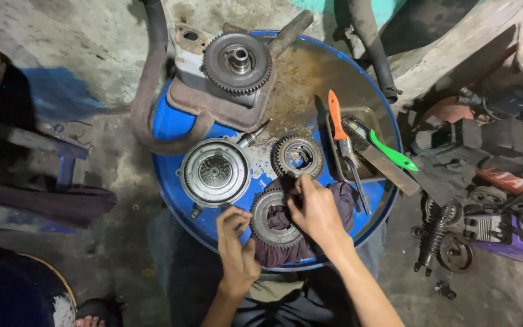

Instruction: The person cleans a metal gear using a dark cloth, wiping the teeth and inner surfaces. They rotate the gear to access different areas and continue wiping it thoroughly. Other gears and tools are visible on the blue barrel surface nearby.

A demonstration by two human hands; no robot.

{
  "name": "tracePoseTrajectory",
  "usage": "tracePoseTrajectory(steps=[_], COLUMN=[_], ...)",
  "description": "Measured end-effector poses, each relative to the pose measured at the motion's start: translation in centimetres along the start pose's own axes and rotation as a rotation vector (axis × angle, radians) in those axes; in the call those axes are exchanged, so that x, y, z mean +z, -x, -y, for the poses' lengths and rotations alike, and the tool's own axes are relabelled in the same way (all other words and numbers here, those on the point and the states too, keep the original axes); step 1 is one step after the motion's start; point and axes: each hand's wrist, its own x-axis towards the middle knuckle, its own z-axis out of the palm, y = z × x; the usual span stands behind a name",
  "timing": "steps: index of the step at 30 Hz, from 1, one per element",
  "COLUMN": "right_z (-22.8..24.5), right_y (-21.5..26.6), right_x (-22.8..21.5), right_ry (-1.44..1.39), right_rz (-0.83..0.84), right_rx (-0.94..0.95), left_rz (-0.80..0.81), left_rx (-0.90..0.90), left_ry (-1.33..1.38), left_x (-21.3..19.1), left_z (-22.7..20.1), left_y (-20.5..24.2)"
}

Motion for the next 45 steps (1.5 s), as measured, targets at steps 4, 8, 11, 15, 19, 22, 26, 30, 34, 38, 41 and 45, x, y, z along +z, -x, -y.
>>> tracePoseTrajectory(steps=[4, 8, 11, 15, 19, 22, 26, 30, 34, 38, 41, 45], right_z=[-0.2, -0.3, -0.4, 0.0, 0.9, 2.1, 4.2, 4.4, 4.4, 4.4, 3.9, 3.6], right_y=[1.5, 3.0, 4.3, 5.7, 6.4, 6.3, 5.0, 4.2, 2.5, 0.8, -0.2, -1.0], right_x=[-1.2, -1.9, -2.4, -3.1, -2.7, -1.6, -1.1, 0.4, 1.7, 2.3, 2.8, 2.5], right_ry=[0.002, 0.02, -0.005, -0.051, -0.108, -0.125, -0.12, -0.096, -0.103, -0.048, -0.009, 0.044], right_rz=[0.012, -0.005, 0.028, 0.069, 0.098, 0.066, -0.002, 0.083, 0.152, 0.167, 0.113, 0.108], right_rx=[0.065, 0.08, 0.11, 0.053, -0.14, -0.292, -0.472, -0.438, -0.382, -0.316, -0.295, -0.216], left_rz=[0.006, 0.006, 0.005, 0.006, 0.023, 0.009, 0.01, 0.008, 0.01, 0.002, 0.013, 0.032], left_rx=[0.029, 0.035, 0.046, 0.059, 0.064, 0.086, 0.1, 0.101, 0.07, 0.092, 0.089, 0.066], left_ry=[-0.022, -0.021, -0.024, -0.025, -0.039, -0.06, -0.067, -0.051, -0.091, -0.096, -0.108, -0.083], left_x=[0.0, 0.0, 0.0, 0.0, 0.0, 0.3, 0.2, 0.1, 0.1, 0.2, 0.2, -0.1], left_z=[0.4, 0.4, 0.7, 0.9, 1.0, 1.0, 0.9, 0.5, 0.8, 1.0, 1.1, 0.4], left_y=[0.1, 0.0, 0.2, 0.1, 0.2, 0.1, 0.2, 0.3, 0.3, 0.3, 0.3, 0.1])
